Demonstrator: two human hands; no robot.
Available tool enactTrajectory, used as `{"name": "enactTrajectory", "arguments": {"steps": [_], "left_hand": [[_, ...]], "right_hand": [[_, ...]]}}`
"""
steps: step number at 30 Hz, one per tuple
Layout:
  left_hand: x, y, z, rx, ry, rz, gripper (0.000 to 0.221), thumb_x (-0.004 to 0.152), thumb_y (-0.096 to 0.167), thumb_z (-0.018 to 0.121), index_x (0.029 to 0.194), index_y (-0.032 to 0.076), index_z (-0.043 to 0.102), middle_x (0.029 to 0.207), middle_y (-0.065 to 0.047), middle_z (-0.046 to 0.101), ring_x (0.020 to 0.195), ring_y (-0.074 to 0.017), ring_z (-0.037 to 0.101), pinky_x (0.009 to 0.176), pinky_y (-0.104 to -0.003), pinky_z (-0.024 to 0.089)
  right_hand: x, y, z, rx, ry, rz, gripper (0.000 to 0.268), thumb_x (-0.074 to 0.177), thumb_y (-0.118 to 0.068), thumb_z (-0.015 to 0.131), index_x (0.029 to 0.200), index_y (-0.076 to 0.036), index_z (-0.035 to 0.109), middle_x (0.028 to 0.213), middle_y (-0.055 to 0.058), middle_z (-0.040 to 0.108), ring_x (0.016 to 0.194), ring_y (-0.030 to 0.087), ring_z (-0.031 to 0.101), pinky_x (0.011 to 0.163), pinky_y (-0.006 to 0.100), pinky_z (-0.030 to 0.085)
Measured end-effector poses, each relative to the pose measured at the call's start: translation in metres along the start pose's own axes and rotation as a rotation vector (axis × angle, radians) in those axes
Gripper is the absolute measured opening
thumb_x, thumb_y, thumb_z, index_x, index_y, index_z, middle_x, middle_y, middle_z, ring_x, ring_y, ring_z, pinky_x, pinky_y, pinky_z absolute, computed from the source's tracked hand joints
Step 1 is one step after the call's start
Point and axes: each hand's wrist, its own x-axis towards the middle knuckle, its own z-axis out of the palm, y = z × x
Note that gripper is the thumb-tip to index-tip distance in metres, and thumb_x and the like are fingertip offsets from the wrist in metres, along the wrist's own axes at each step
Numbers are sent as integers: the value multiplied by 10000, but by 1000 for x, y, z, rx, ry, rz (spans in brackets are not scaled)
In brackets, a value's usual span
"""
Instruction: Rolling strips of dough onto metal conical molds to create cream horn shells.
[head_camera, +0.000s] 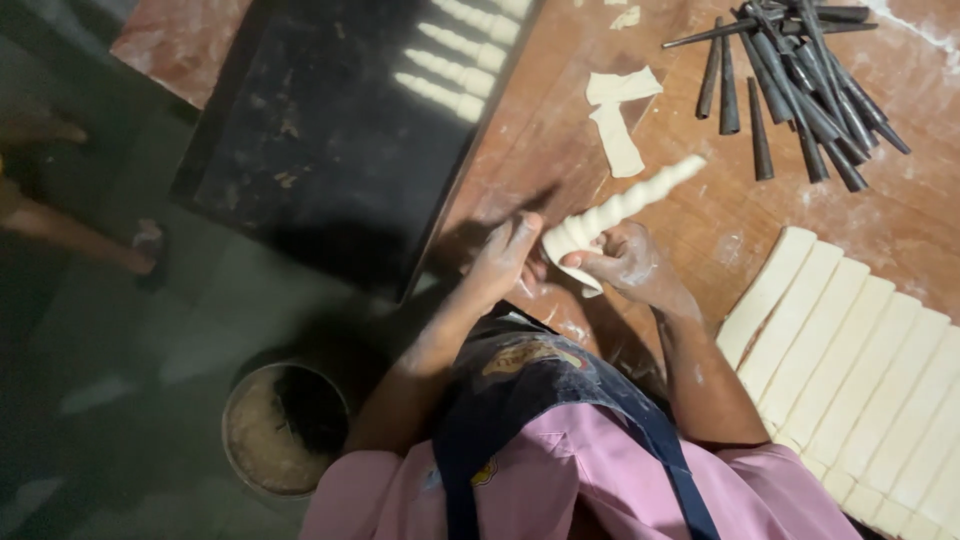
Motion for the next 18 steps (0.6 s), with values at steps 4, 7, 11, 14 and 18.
{"name": "enactTrajectory", "arguments": {"steps": [4, 7, 11, 14, 18], "left_hand": [[-7, 13, 2, 669, 97, 405, 241, 1007, 144, 608, 1203, 14, 550, 943, -34, 637, 773, -82, 618, 704, -233, 540], [-4, 13, -11, 414, -28, 258, 308, 991, 53, 680, 1256, -51, 563, 974, -40, 613, 793, -115, 595, 752, -254, 508], [1, 1, -32, 422, 151, 205, 416, 950, 47, 700, 1326, -71, 565, 1081, -41, 675, 989, -120, 649, 878, -264, 526], [4, -6, -29, 227, 48, 210, 532, 932, 34, 706, 1414, -26, 490, 1107, -49, 612, 1041, -124, 630, 944, -279, 519], [8, -13, -29, 281, 62, 192, 618, 818, 4, 752, 1359, 35, 455, 1155, -53, 612, 1081, -143, 651, 930, -283, 534]], "right_hand": [[9, -45, 23, -495, -82, -70, 390, 779, -243, 878, 1074, -31, 736, 812, 42, 720, 736, 107, 630, 659, 282, 517], [16, -35, 27, -492, -102, -53, 381, 781, -296, 873, 1018, -50, 706, 785, 54, 709, 726, 96, 629, 650, 279, 513], [7, -48, 32, -458, -2, 176, 313, 823, -246, 794, 995, -81, 592, 709, 66, 678, 606, 125, 602, 554, 307, 470], [3, -37, 36, -435, 35, 77, 183, 842, -159, 758, 907, -50, 626, 722, 39, 665, 634, 91, 596, 545, 279, 469], [13, 12, 18, -176, -2, -55, 182, 905, -157, 764, 927, -40, 626, 817, 22, 632, 740, 49, 562, 610, 244, 474]]}}
